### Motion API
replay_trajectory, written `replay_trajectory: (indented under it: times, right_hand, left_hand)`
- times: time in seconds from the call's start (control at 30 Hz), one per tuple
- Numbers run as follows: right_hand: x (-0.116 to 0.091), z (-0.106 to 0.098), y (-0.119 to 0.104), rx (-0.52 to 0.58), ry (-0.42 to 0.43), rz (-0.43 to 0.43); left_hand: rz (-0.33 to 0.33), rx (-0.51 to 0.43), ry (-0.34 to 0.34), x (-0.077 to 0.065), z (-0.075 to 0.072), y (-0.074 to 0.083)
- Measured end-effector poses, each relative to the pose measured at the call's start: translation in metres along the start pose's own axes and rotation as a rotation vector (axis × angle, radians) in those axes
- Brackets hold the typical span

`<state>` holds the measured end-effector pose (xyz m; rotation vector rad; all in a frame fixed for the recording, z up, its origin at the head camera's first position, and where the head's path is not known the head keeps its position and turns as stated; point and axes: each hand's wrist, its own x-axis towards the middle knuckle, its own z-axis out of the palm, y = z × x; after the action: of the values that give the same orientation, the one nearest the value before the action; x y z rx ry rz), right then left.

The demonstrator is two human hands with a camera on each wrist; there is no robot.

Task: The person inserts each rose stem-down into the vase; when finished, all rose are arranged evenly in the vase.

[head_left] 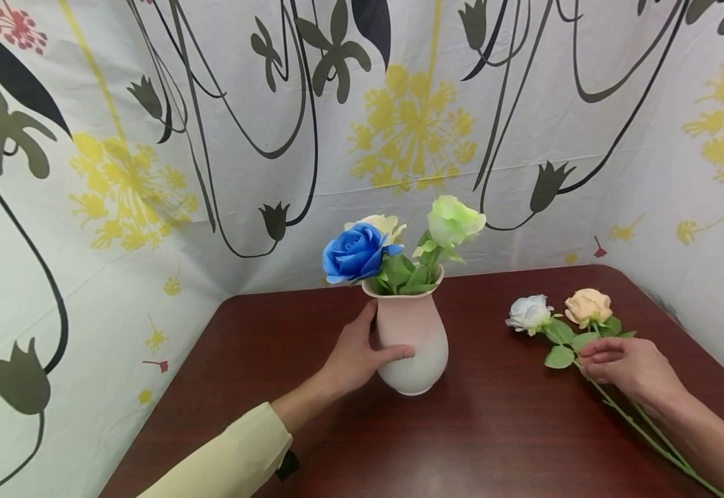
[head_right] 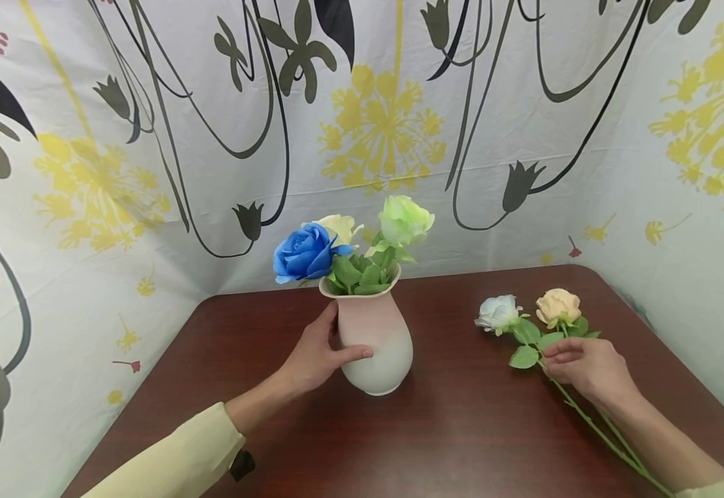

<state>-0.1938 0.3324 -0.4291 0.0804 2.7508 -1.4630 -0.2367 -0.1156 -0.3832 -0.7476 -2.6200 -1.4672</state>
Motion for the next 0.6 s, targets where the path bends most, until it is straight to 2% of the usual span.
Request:
replay_trajectory:
  times: [0.3, 0.6]
  right_hand:
    - [-0.001, -0.001, -0.014, 0.063, -0.02, 0.006]
    - [-0.006, 0.0, -0.028, 0.226, -0.025, -0.009]
  left_hand:
    - [0.001, -0.003, -0.001, 0.001, 0.001, -0.001]
    - [-0.002, -0.003, -0.001, 0.0, 0.0, -0.001]
